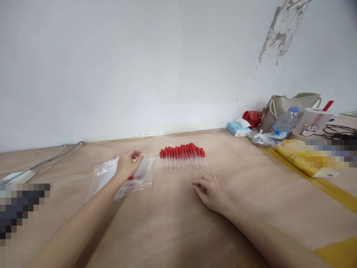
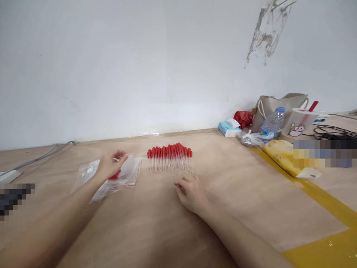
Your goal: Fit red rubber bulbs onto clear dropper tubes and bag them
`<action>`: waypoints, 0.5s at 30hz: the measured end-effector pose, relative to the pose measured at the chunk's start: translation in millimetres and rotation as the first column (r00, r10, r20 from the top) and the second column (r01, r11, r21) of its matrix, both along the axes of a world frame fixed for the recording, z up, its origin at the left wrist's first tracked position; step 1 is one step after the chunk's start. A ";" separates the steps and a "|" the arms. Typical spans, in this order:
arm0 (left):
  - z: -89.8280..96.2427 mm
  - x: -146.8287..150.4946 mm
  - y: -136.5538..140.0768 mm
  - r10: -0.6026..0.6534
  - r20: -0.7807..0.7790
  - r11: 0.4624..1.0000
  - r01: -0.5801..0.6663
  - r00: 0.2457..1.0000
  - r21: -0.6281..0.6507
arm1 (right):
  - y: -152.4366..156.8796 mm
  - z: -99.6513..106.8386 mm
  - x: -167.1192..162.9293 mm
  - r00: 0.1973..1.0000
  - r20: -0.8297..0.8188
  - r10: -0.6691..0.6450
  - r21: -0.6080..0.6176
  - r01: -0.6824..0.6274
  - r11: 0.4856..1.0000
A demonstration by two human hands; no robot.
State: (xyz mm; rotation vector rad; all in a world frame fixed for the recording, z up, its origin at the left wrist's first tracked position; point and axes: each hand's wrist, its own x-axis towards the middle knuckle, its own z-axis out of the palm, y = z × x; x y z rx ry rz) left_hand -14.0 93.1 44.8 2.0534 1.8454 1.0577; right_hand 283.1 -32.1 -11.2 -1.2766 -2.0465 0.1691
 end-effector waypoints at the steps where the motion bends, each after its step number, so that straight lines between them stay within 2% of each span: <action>1: -5.7 -13.0 -9.1 0.021 -0.066 0.998 -0.017 0.998 0.059 | 1.2 2.1 -3.8 1.000 0.011 -0.029 -0.005 0.029 1.000; 4: -26.3 -39.9 -29.3 0.022 -0.112 0.990 -0.006 0.994 0.140 | 10.5 14.5 -27.0 0.996 0.071 -0.057 -0.067 0.062 0.996; 7: -41.5 -45.3 -37.9 0.022 -0.071 0.987 -0.010 0.997 0.158 | 31.2 31.9 -66.4 0.982 0.166 -0.091 -0.193 0.123 0.973; 10: -48.1 -40.0 -40.3 0.049 -0.089 0.982 -0.031 0.995 0.186 | 59.5 45.3 -111.1 0.961 0.204 -0.184 -0.309 0.242 0.920; 15: -51.5 -37.2 -41.3 0.085 -0.158 0.988 -0.063 0.984 0.138 | 98.6 49.2 -159.7 0.953 0.201 -0.225 -0.422 0.292 0.858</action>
